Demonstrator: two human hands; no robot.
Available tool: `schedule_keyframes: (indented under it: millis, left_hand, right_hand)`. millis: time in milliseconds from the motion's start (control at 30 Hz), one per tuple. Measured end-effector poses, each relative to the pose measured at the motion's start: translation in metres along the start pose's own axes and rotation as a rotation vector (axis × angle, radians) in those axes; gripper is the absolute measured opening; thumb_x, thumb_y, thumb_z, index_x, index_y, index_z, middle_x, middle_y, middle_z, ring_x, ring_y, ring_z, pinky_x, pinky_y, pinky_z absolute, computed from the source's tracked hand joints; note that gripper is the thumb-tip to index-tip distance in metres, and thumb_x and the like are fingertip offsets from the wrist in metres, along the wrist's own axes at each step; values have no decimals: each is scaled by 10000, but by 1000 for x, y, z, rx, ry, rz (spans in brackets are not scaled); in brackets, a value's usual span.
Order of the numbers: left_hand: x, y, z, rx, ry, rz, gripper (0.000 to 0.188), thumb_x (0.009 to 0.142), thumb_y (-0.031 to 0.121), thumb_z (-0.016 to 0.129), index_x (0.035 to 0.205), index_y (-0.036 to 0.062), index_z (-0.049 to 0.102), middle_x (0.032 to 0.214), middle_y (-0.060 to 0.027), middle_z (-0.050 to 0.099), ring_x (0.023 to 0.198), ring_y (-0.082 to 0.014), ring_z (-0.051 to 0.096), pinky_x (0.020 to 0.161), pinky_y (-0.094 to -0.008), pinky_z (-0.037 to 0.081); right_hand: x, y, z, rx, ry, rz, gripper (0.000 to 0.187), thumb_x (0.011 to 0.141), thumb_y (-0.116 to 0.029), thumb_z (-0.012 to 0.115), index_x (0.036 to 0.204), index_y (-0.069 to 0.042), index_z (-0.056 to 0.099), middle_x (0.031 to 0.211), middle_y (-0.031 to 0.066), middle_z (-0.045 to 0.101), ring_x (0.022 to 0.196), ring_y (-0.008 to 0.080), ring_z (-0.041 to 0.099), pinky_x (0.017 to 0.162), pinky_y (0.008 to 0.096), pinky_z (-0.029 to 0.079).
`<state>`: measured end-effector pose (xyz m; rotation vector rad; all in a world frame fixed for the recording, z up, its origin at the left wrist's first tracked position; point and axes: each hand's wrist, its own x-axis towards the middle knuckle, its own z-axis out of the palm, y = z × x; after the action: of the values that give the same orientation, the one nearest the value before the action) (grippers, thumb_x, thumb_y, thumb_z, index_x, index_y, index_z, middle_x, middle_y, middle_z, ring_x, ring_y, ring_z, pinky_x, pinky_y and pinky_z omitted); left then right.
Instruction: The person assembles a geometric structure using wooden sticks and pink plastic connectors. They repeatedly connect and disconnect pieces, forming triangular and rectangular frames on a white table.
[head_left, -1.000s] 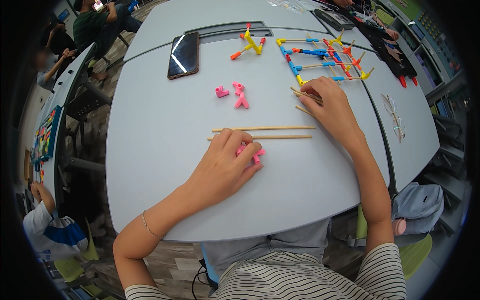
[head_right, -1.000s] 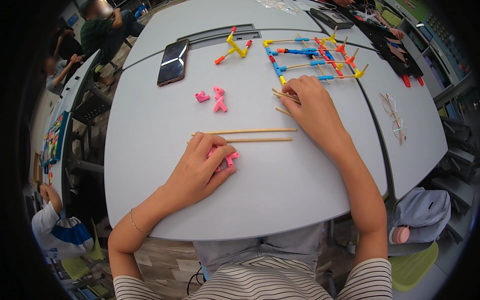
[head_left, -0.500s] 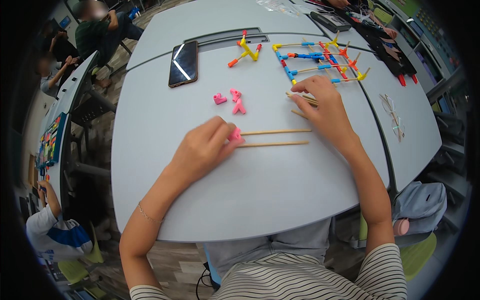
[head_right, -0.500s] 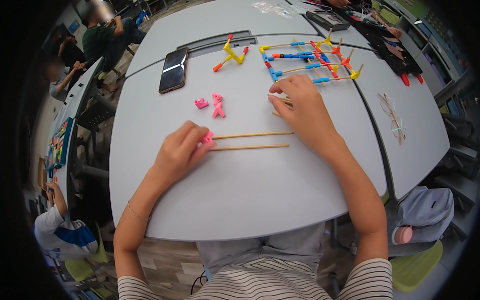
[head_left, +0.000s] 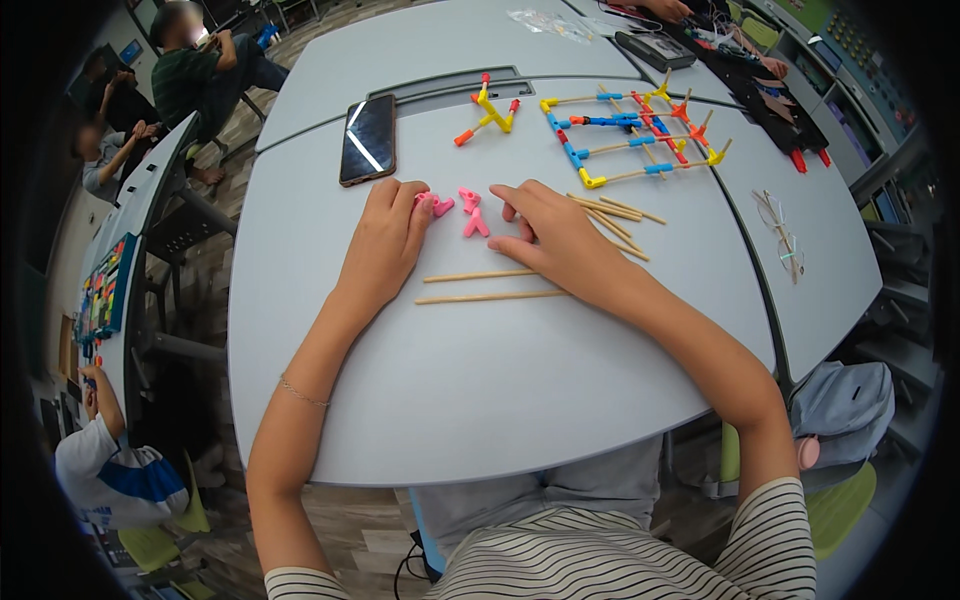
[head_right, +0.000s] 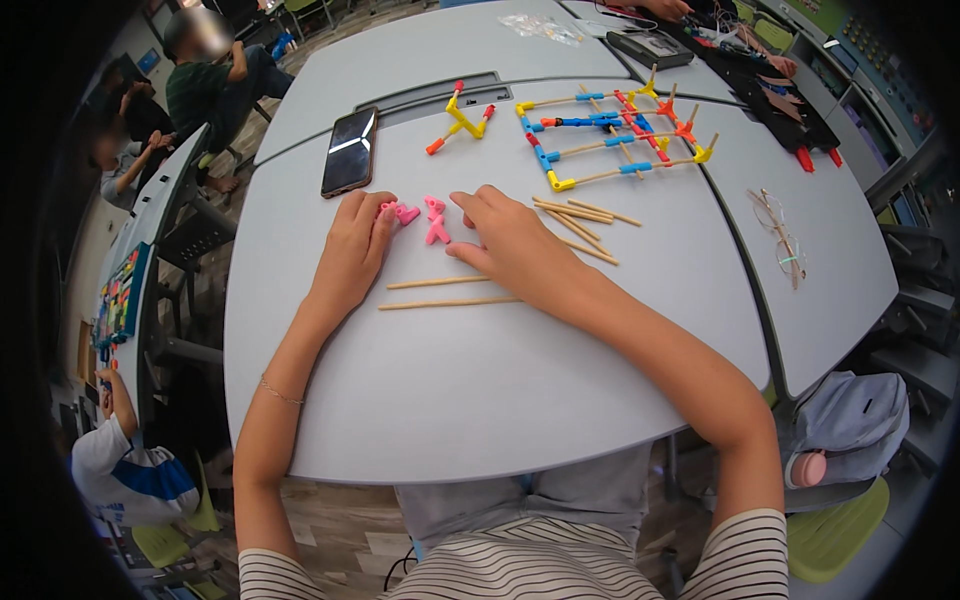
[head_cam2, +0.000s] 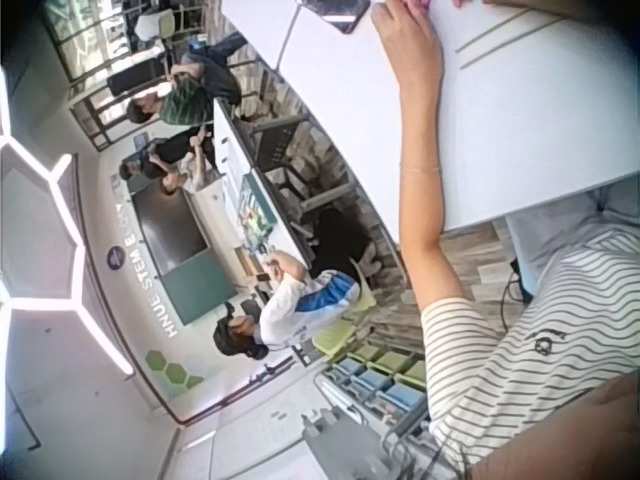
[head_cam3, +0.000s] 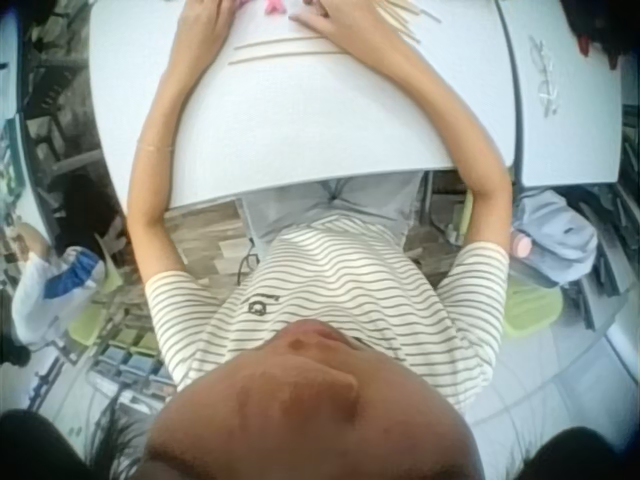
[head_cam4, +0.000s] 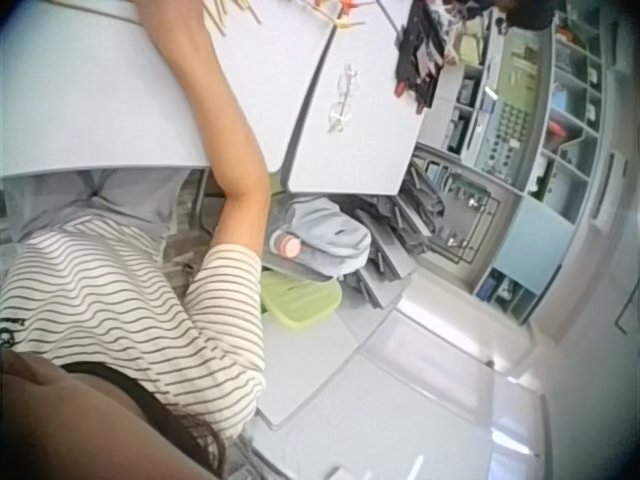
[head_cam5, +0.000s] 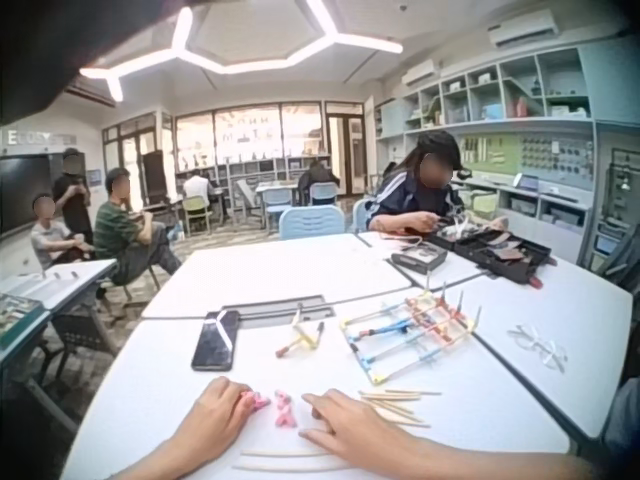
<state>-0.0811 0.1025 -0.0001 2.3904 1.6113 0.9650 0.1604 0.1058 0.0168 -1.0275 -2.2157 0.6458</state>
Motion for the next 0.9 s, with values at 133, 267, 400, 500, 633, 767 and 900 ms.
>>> schedule_keyframes:
  millis: [133, 267, 400, 500, 633, 767, 900]
  left_hand:
    - [1, 3, -4, 66, 15, 110, 325, 995, 201, 582, 1278, 44, 554, 1219, -164, 541, 1105, -307, 542, 973, -403, 438]
    - [1, 5, -6, 41, 16, 179, 340, 971, 206, 611, 1267, 47, 560, 1289, -142, 535, 1197, -310, 511, 1028, -412, 403]
    - [2, 0, -6, 14, -46, 201, 258, 969, 187, 612, 1179, 37, 600, 1293, -129, 537, 1212, -314, 510, 1030, -405, 410]
    - [-2, -2, -9, -5, -65, 143, 183, 965, 136, 613, 1112, 29, 604, 1272, -124, 534, 1177, -305, 533, 996, -391, 448]
    - [-4, -4, -8, 13, 1, 83, 129, 944, 83, 630, 1038, 6, 585, 1207, -125, 544, 1099, -289, 570, 922, -371, 496]
    - [-7, -3, -8, 27, 22, 12, 115, 942, 79, 630, 1003, 3, 569, 1168, -125, 544, 1063, -282, 579, 909, -365, 500]
    - [-5, -1, -7, 5, 23, -9, 119, 945, 81, 625, 1001, -5, 564, 1163, -130, 541, 1048, -281, 583, 905, -362, 501]
  right_hand:
    - [32, 2, 22, 38, -5, -57, 437, 861, -150, 746, 1239, 27, 617, 958, 135, 627, 802, 222, 627, 724, 325, 513]
    - [45, -5, 31, 225, -91, -23, 380, 875, -137, 724, 1209, 24, 640, 1013, 149, 662, 814, 198, 663, 744, 307, 535]
    - [33, -6, 16, 231, -70, -34, 306, 884, -114, 705, 1163, 6, 661, 1086, 144, 673, 889, 217, 681, 793, 317, 548]
    - [12, -2, -15, -37, 25, -79, 263, 886, -107, 700, 1126, -5, 677, 1102, 130, 677, 936, 222, 670, 806, 329, 542]
    - [-20, 22, -61, -249, 167, 107, 252, 867, -153, 723, 1064, 2, 694, 1070, 153, 667, 1057, 296, 613, 931, 386, 487]
    - [-37, 48, -78, -254, 301, 299, 227, 856, -129, 734, 1058, -27, 712, 1017, 120, 673, 1045, 280, 605, 909, 361, 488]
    - [-32, 89, -93, -507, 317, 30, 169, 844, -121, 743, 1001, -59, 743, 983, 79, 676, 1032, 247, 599, 883, 355, 495]
